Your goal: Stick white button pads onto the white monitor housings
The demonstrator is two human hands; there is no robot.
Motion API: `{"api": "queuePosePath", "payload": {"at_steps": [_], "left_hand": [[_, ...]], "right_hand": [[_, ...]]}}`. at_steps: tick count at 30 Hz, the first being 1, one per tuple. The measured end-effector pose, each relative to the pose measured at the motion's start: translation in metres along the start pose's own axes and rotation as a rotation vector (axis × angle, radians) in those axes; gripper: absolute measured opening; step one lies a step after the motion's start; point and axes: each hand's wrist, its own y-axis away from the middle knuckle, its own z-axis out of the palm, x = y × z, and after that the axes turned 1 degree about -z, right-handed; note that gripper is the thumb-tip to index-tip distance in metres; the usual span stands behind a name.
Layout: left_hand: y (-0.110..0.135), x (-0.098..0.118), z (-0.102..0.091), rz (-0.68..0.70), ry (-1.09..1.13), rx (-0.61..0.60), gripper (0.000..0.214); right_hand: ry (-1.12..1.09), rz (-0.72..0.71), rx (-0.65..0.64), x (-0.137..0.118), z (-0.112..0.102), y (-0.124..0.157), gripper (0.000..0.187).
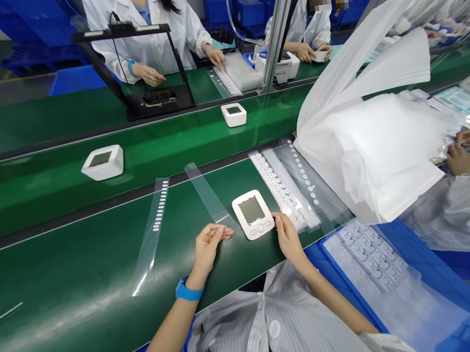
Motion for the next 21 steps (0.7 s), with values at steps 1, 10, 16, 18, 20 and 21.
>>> {"api": "queuePosePath", "payload": {"at_steps": [1, 10, 16, 18, 20, 21], "left_hand": [[0.000, 0.001, 0.002, 0.002, -0.006, -0.013, 0.027], [-0.007, -0.002, 0.009, 0.071, -0.098, -0.186, 0.032], [-0.024, 0.016, -0.017, 0.174, -0.014, -0.131, 0.027], [-0.029, 0.021, -0.025, 0.232, -0.077, -0.083, 0.025], [-0.030, 0.023, -0.031, 0.264, -0.187, -0.084, 0.023], [-0.029, 0.023, -0.033, 0.278, -0.254, -0.110, 0.021]], "right_hand": [[-0.003, -0.014, 0.006, 0.001, -0.001, -0.001, 0.036], [-0.415, 0.208, -0.149, -0.010, 0.003, -0.001, 0.041], [-0.711, 0.282, -0.296, -0.042, 0.018, -0.057, 0.044], [-0.709, 0.214, -0.310, -0.054, 0.035, -0.097, 0.045], [-0.643, 0.109, -0.296, -0.070, 0.062, -0.144, 0.046], [-0.580, 0.058, -0.285, -0.080, 0.078, -0.169, 0.046]]}}
